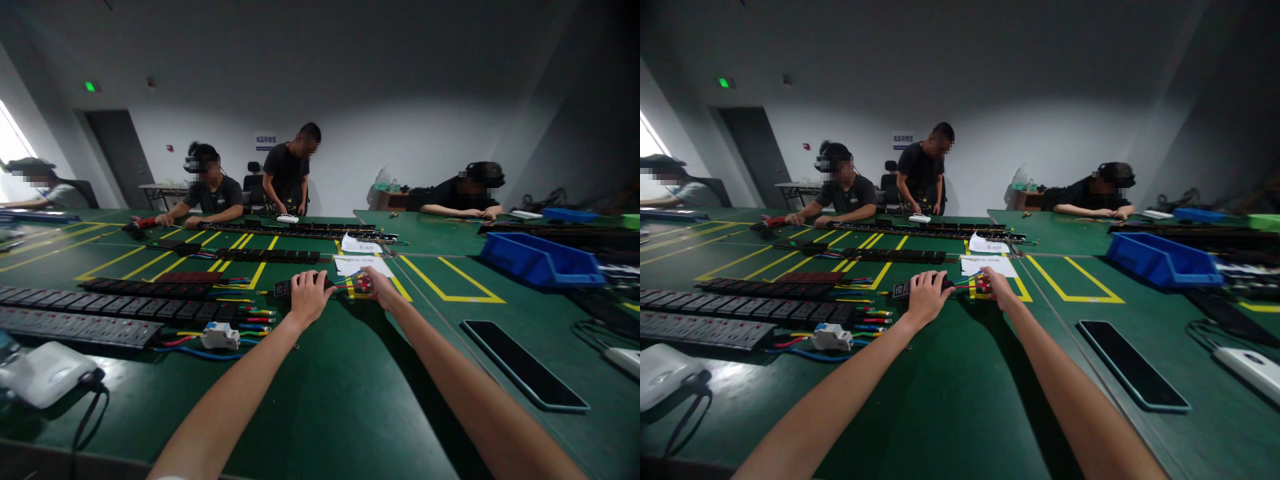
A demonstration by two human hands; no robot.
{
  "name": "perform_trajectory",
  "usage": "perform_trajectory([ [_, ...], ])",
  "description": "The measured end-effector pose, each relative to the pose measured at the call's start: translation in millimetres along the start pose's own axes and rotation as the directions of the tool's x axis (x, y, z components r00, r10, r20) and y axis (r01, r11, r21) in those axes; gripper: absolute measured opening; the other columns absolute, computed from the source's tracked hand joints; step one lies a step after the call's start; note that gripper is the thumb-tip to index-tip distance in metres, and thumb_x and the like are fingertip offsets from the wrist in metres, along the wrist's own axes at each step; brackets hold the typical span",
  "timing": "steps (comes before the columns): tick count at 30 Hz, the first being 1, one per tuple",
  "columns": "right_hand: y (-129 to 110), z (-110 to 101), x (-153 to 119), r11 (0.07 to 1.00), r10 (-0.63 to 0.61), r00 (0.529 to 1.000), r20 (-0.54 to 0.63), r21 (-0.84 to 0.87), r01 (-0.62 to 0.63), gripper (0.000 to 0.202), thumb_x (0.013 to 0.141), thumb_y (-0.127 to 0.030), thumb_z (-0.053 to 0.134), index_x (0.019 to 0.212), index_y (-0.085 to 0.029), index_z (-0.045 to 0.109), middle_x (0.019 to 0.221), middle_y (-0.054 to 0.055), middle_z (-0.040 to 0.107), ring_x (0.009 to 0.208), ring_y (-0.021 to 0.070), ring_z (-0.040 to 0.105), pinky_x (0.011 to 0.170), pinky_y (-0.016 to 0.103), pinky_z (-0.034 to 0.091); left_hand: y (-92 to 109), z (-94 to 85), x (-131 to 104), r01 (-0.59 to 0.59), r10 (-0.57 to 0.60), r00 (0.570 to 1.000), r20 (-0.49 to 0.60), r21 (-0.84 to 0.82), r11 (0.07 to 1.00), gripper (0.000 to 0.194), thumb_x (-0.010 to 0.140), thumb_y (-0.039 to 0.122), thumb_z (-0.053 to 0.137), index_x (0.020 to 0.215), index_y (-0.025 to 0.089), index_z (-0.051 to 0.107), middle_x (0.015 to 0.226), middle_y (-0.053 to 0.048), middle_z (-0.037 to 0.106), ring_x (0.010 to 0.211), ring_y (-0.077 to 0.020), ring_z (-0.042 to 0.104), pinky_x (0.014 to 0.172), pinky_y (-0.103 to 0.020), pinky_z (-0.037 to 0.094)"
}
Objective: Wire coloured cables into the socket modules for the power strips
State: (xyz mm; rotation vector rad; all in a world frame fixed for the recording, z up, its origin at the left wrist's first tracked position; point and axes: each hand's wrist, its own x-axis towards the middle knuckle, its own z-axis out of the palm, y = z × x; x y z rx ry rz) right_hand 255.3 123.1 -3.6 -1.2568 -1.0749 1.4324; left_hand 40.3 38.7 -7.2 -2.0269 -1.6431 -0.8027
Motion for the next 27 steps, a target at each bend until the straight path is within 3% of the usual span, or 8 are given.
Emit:
perform_trajectory([
  [6, 1.5, 2.5, -2.5, 0.991, -0.040, 0.997, -0.072, -0.128, 0.030, 0.027, 0.083, -0.041, 0.071, 0.094, -0.016, 0.070, 0.083, 0.005, 0.070, 0.056, 0.0092, 0.054, 0.037, 0.015, 0.034, -1.0, 2.2, 0.0, -0.023, 0.023, 1.000, 0.010, 0.000, 1.000, 0.050, 0.098, 0.058, 0.044, 0.131, 0.023, 0.055, 0.123, -0.012, 0.061, 0.113, -0.0279, 0.053, 0.097, -0.045, 0.038],
  [12, -1.3, -1.5, -2.9, 0.998, -0.029, 0.999, -0.035, -0.049, 0.027, 0.025, 0.087, -0.038, 0.065, 0.083, -0.014, 0.070, 0.091, 0.008, 0.071, 0.056, 0.0086, 0.054, 0.034, 0.014, 0.033, -0.3, 0.2, 0.1, -0.055, 0.056, 0.998, 0.013, -0.032, 0.998, 0.052, 0.098, 0.060, 0.039, 0.132, 0.023, 0.054, 0.124, -0.011, 0.061, 0.114, -0.0270, 0.053, 0.100, -0.045, 0.038],
  [21, -5.3, -1.2, 0.0, 0.970, 0.134, 0.991, 0.024, 0.201, -0.136, 0.010, 0.088, -0.020, 0.056, 0.080, -0.016, 0.057, 0.065, 0.002, 0.063, 0.037, 0.0043, 0.033, 0.027, 0.013, 0.020, 0.7, -2.7, 0.5, -0.051, 0.053, 0.998, 0.031, -0.063, 0.997, 0.052, 0.098, 0.060, 0.039, 0.133, 0.024, 0.054, 0.126, -0.011, 0.060, 0.116, -0.0270, 0.052, 0.101, -0.045, 0.038],
  [27, -8.1, 2.9, -1.2, 0.916, 0.267, 0.951, 0.159, 0.266, -0.302, 0.021, 0.094, -0.023, 0.045, 0.080, -0.015, 0.057, 0.049, -0.004, 0.042, 0.034, 0.0049, 0.025, 0.027, 0.012, 0.020, 0.6, -3.5, 1.1, -0.035, 0.036, 0.999, 0.010, -0.067, 0.997, 0.052, 0.099, 0.060, 0.039, 0.135, 0.025, 0.053, 0.127, -0.011, 0.059, 0.116, -0.0267, 0.052, 0.100, -0.044, 0.039],
])
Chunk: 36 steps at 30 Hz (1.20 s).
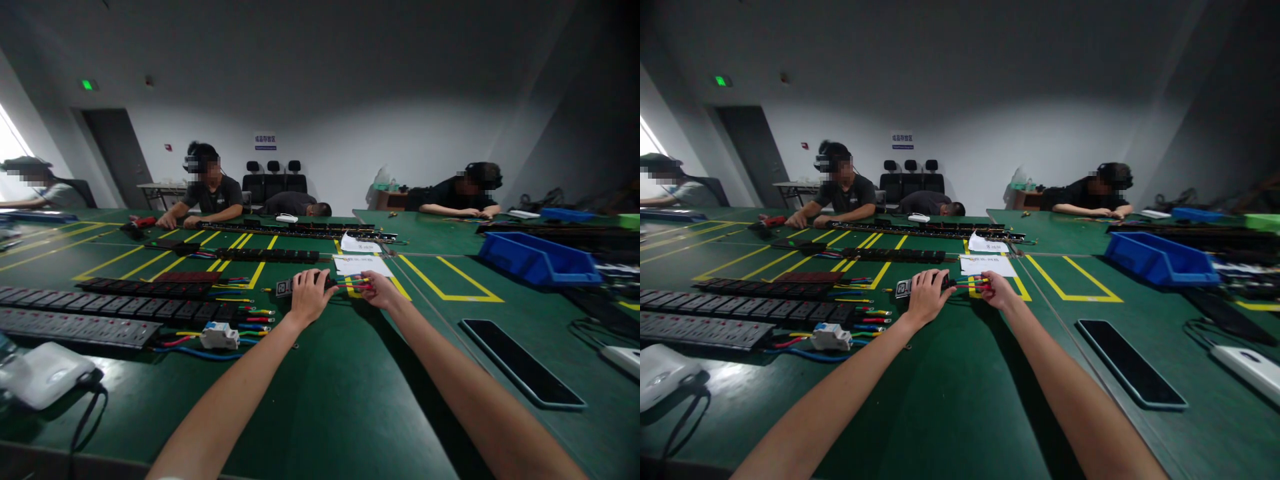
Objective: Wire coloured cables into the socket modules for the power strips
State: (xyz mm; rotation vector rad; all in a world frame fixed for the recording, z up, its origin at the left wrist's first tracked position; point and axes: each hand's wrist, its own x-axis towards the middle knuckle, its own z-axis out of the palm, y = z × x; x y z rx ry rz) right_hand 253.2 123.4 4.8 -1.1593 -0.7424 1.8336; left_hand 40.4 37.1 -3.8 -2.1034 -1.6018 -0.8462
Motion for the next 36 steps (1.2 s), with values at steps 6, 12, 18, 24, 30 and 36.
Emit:
perform_trajectory([
  [6, -1, 0, -4, 0.998, -0.047, 0.998, -0.030, -0.040, 0.045, 0.022, 0.094, -0.030, 0.051, 0.080, -0.015, 0.060, 0.052, -0.003, 0.049, 0.034, 0.0046, 0.032, 0.028, 0.011, 0.024, 0, 2.7, -1, 0.001, -0.001, 1.000, -0.018, 0.016, 1.000, 0.051, 0.098, 0.059, 0.043, 0.134, 0.025, 0.054, 0.125, -0.011, 0.059, 0.116, -0.0269, 0.052, 0.100, -0.044, 0.039],
  [12, 0, 4, -10, 0.997, -0.075, 0.995, 0.062, -0.007, 0.075, 0.029, 0.095, -0.028, 0.045, 0.098, -0.012, 0.068, 0.073, 0.009, 0.070, 0.056, 0.0139, 0.065, 0.047, 0.021, 0.053, -1, 2.6, -1, -0.004, 0.005, 1.000, -0.006, 0.019, 1.000, 0.051, 0.097, 0.060, 0.042, 0.133, 0.025, 0.054, 0.125, -0.011, 0.060, 0.115, -0.0272, 0.053, 0.100, -0.045, 0.039],
  [18, 2, 4, -9, 0.997, -0.068, 0.997, 0.036, 0.047, 0.066, 0.028, 0.094, -0.022, 0.046, 0.106, -0.011, 0.068, 0.068, 0.005, 0.068, 0.043, 0.0092, 0.054, 0.042, 0.018, 0.050, -2, 2.1, 0, -0.009, 0.009, 1.000, -0.007, 0.013, 1.000, 0.053, 0.098, 0.060, 0.038, 0.133, 0.024, 0.055, 0.126, -0.011, 0.060, 0.115, -0.0275, 0.052, 0.099, -0.044, 0.039],
  [24, 5, 2, -3, 0.996, -0.069, 0.997, 0.038, 0.065, 0.067, 0.027, 0.093, -0.020, 0.044, 0.106, -0.012, 0.067, 0.076, 0.008, 0.071, 0.048, 0.0101, 0.057, 0.038, 0.016, 0.044, -1, 2.7, 0, -0.011, 0.011, 1.000, -0.001, 0.011, 1.000, 0.052, 0.098, 0.060, 0.039, 0.134, 0.025, 0.054, 0.126, -0.011, 0.060, 0.115, -0.0269, 0.052, 0.100, -0.044, 0.039],
  [30, 7, 2, -2, 0.996, -0.076, 0.996, 0.048, 0.058, 0.073, 0.026, 0.094, -0.019, 0.044, 0.103, -0.011, 0.067, 0.079, 0.009, 0.072, 0.046, 0.0088, 0.052, 0.037, 0.015, 0.039, 0, 1.3, 0, -0.009, 0.009, 1.000, -0.008, 0.018, 1.000, 0.052, 0.099, 0.060, 0.037, 0.134, 0.025, 0.054, 0.126, -0.011, 0.060, 0.115, -0.0269, 0.053, 0.099, -0.043, 0.039],
  [36, 6, -1, -2, 0.995, -0.092, 0.993, 0.072, 0.048, 0.088, 0.026, 0.095, -0.021, 0.046, 0.108, -0.013, 0.067, 0.080, 0.007, 0.073, 0.047, 0.0078, 0.053, 0.037, 0.014, 0.039, -1, 3.4, -1, -0.024, 0.024, 1.000, -0.007, 0.017, 1.000, 0.052, 0.099, 0.059, 0.040, 0.134, 0.024, 0.054, 0.126, -0.011, 0.060, 0.115, -0.0272, 0.052, 0.098, -0.044, 0.039],
])
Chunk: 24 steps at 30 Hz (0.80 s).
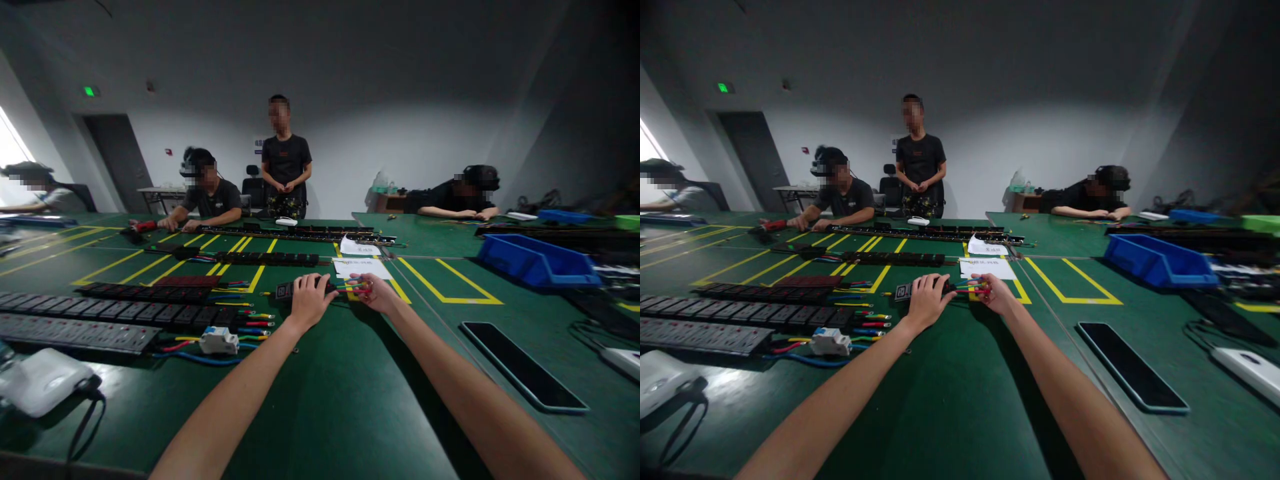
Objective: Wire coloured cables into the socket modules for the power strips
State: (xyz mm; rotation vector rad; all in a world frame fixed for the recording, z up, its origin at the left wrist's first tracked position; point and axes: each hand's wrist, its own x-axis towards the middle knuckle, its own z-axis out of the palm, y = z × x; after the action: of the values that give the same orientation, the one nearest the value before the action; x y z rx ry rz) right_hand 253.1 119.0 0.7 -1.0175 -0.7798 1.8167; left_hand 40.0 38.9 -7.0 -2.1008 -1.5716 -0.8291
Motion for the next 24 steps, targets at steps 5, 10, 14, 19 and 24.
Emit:
perform_trajectory([
  [5, -5.1, 0.1, -3.3, 0.995, 0.005, 1.000, 0.012, -0.104, -0.003, 0.030, 0.097, -0.032, 0.049, 0.110, -0.015, 0.069, 0.086, 0.008, 0.075, 0.056, 0.0110, 0.062, 0.038, 0.016, 0.043, -0.2, 0.2, -0.3, 0.000, 0.000, 1.000, -0.007, -0.001, 1.000, 0.051, 0.099, 0.058, 0.040, 0.133, 0.023, 0.055, 0.125, -0.011, 0.060, 0.114, -0.0271, 0.053, 0.098, -0.044, 0.039],
  [10, -5.0, 0.8, -5.3, 0.988, -0.006, 1.000, -0.007, -0.154, 0.005, 0.028, 0.098, -0.032, 0.050, 0.108, -0.016, 0.070, 0.086, 0.007, 0.074, 0.055, 0.0102, 0.061, 0.041, 0.016, 0.045, -0.7, 0.0, -0.4, -0.002, 0.002, 1.000, -0.004, -0.009, 1.000, 0.050, 0.099, 0.058, 0.040, 0.133, 0.023, 0.055, 0.124, -0.011, 0.061, 0.115, -0.0269, 0.053, 0.099, -0.044, 0.039],
  [14, -3.3, 0.5, -3.2, 0.989, -0.024, 1.000, -0.002, -0.148, 0.024, 0.027, 0.098, -0.029, 0.050, 0.109, -0.015, 0.070, 0.089, 0.009, 0.075, 0.057, 0.0109, 0.061, 0.041, 0.016, 0.043, -0.7, -0.6, -0.2, 0.006, -0.006, 1.000, 0.002, -0.017, 1.000, 0.051, 0.099, 0.058, 0.040, 0.132, 0.022, 0.055, 0.124, -0.011, 0.061, 0.115, -0.0268, 0.053, 0.099, -0.044, 0.039],
  [19, -3.4, 3.1, -1.0, 0.998, 0.007, 0.999, -0.033, -0.063, -0.009, 0.027, 0.096, -0.027, 0.051, 0.110, -0.014, 0.070, 0.082, 0.008, 0.074, 0.056, 0.0109, 0.060, 0.041, 0.017, 0.042, -0.6, -1.0, 0.1, 0.008, -0.008, 1.000, 0.003, -0.014, 1.000, 0.051, 0.099, 0.058, 0.039, 0.132, 0.022, 0.055, 0.124, -0.011, 0.061, 0.114, -0.0270, 0.053, 0.098, -0.044, 0.039],
  [24, -3.4, 5.9, 0.4, 0.999, 0.032, 0.998, -0.055, -0.012, -0.033, 0.026, 0.096, -0.024, 0.049, 0.108, -0.012, 0.069, 0.071, 0.005, 0.071, 0.047, 0.0091, 0.054, 0.038, 0.016, 0.039, -0.5, 0.0, 0.1, 0.003, -0.003, 1.000, 0.007, -0.005, 1.000, 0.052, 0.099, 0.058, 0.039, 0.132, 0.022, 0.056, 0.124, -0.011, 0.061, 0.114, -0.0272, 0.053, 0.098, -0.045, 0.039],
])
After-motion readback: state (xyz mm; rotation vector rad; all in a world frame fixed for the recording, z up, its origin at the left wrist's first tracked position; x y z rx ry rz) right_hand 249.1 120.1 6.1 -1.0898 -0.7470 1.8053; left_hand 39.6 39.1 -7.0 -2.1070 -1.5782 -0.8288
